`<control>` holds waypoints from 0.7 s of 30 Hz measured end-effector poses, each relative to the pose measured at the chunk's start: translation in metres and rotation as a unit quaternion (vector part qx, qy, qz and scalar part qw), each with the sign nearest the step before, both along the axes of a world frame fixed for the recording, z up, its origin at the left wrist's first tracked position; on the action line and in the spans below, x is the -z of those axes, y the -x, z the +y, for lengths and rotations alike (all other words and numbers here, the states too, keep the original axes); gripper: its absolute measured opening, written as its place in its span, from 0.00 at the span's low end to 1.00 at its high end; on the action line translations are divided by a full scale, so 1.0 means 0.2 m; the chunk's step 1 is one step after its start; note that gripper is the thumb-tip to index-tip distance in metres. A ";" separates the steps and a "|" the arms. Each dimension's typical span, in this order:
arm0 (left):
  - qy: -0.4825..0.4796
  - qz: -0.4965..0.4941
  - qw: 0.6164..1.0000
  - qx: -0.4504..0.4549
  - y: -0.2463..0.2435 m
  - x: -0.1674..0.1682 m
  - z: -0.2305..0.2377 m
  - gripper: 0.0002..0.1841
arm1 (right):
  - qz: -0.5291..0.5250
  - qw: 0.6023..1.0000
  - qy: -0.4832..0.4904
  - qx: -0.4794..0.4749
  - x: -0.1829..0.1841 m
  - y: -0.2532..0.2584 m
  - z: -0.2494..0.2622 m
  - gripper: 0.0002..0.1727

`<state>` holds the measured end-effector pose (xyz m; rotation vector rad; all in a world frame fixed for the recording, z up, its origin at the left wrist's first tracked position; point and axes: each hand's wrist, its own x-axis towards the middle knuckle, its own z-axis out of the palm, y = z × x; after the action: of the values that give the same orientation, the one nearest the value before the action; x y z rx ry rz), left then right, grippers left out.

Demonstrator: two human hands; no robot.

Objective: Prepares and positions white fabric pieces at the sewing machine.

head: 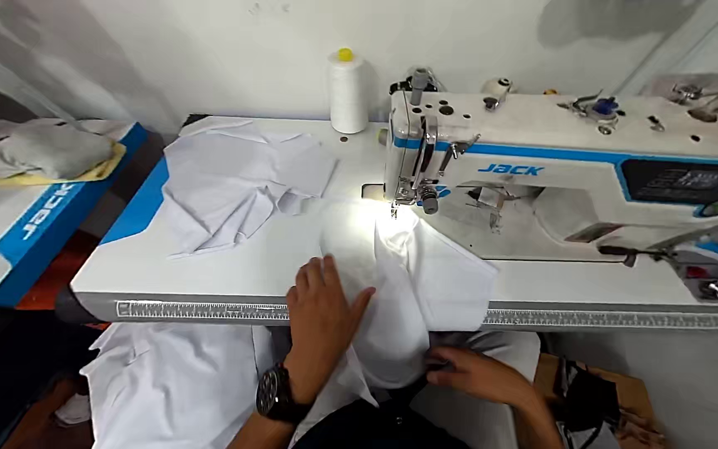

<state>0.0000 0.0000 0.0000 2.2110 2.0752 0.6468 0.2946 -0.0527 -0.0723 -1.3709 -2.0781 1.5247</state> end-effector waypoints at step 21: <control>0.265 -0.576 0.773 0.017 1.19 0.23 -0.91 0.14 | 0.492 0.824 0.275 -0.062 -0.13 1.03 -0.18 0.21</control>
<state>-0.2377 -0.1812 -0.0457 1.0158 1.2743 0.9160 0.0879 -0.0884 -0.0467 -0.3105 -1.1106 2.3026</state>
